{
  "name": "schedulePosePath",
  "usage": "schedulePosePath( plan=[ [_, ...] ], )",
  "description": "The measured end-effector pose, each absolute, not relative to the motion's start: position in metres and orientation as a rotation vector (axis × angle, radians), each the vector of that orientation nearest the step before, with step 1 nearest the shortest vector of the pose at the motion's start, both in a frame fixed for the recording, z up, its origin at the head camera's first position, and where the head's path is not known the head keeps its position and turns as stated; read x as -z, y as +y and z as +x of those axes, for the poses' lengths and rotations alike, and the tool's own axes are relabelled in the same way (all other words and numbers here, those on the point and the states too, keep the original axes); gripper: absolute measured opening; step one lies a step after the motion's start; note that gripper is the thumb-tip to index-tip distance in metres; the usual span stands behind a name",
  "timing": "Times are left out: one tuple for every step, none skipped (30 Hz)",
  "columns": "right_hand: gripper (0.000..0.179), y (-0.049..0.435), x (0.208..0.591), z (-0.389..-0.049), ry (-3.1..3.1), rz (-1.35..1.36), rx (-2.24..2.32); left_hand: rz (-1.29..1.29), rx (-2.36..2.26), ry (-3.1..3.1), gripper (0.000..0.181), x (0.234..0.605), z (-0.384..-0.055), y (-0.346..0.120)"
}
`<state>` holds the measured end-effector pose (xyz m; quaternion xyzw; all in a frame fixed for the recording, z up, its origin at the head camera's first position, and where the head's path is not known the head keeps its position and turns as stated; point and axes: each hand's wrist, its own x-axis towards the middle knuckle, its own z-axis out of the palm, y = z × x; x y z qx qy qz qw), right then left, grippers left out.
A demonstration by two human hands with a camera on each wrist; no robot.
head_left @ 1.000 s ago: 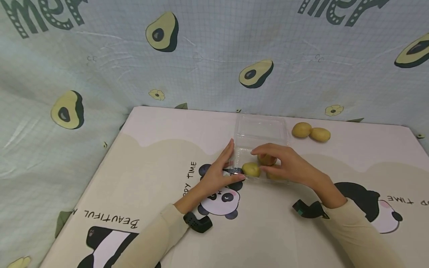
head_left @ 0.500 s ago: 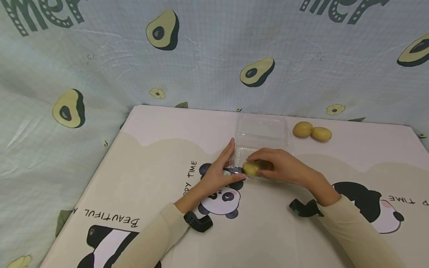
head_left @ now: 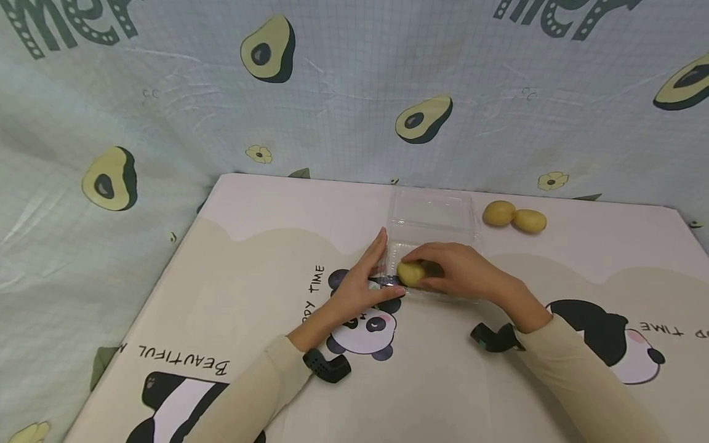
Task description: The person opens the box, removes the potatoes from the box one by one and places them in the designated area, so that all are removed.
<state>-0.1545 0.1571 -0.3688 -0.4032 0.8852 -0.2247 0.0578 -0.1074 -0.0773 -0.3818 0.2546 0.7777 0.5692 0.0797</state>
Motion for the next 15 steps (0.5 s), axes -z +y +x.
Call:
schedulePosePath(
  plan=[
    [0.044,0.1562,0.3686,-0.1549,2.686,-1.210,0.673,0.757,-1.700,2.329,0.096,0.3816,-0.1073,-0.0772],
    [0.044,0.1554,0.3685,-0.1552,2.687,-1.201,0.666,0.753,-1.699,2.330,0.095,0.3813,-0.1072,-0.0771],
    [0.044,0.1548,0.3686,-0.1554,2.688,-1.193,0.663,0.753,-1.697,2.330,0.095,0.3812,-0.1071,-0.0770],
    [0.045,0.1542,0.3690,-0.1559,2.689,-1.188,0.659,0.751,-1.696,2.332,0.095,0.3810,-0.1069,-0.0768],
    [0.045,0.1538,0.3692,-0.1562,2.688,-1.187,0.660,0.749,-1.696,2.334,0.095,0.3807,-0.1066,-0.0765],
    [0.045,0.1536,0.3699,-0.1566,2.687,-1.189,0.660,0.749,-1.696,2.334,0.095,0.3808,-0.1066,-0.0764],
    [0.046,0.1532,0.3703,-0.1571,2.684,-1.193,0.661,0.748,-1.695,2.336,0.095,0.3808,-0.1066,-0.0764],
    [0.046,0.1527,0.3708,-0.1576,2.680,-1.197,0.661,0.749,-1.696,2.336,0.094,0.3807,-0.1066,-0.0764],
    [0.046,0.1523,0.3714,-0.1582,2.678,-1.202,0.657,0.751,-1.698,2.335,0.094,0.3808,-0.1066,-0.0765],
    [0.047,0.1517,0.3718,-0.1586,2.675,-1.210,0.655,0.753,-1.697,2.337,0.094,0.3809,-0.1067,-0.0765],
    [0.047,0.1511,0.3721,-0.1590,2.672,-1.217,0.652,0.753,-1.697,2.337,0.094,0.3809,-0.1068,-0.0767],
    [0.047,0.1506,0.3725,-0.1594,2.669,-1.223,0.649,0.753,-1.696,2.337,0.094,0.3808,-0.1067,-0.0768],
    [0.046,0.1501,0.3724,-0.1597,2.668,-1.230,0.648,0.753,-1.695,2.336,0.094,0.3807,-0.1067,-0.0770],
    [0.046,0.1496,0.3726,-0.1599,2.667,-1.234,0.649,0.754,-1.695,2.334,0.094,0.3806,-0.1066,-0.0772],
    [0.046,0.1492,0.3725,-0.1601,2.665,-1.242,0.653,0.754,-1.695,2.332,0.094,0.3805,-0.1066,-0.0774]
  ],
)
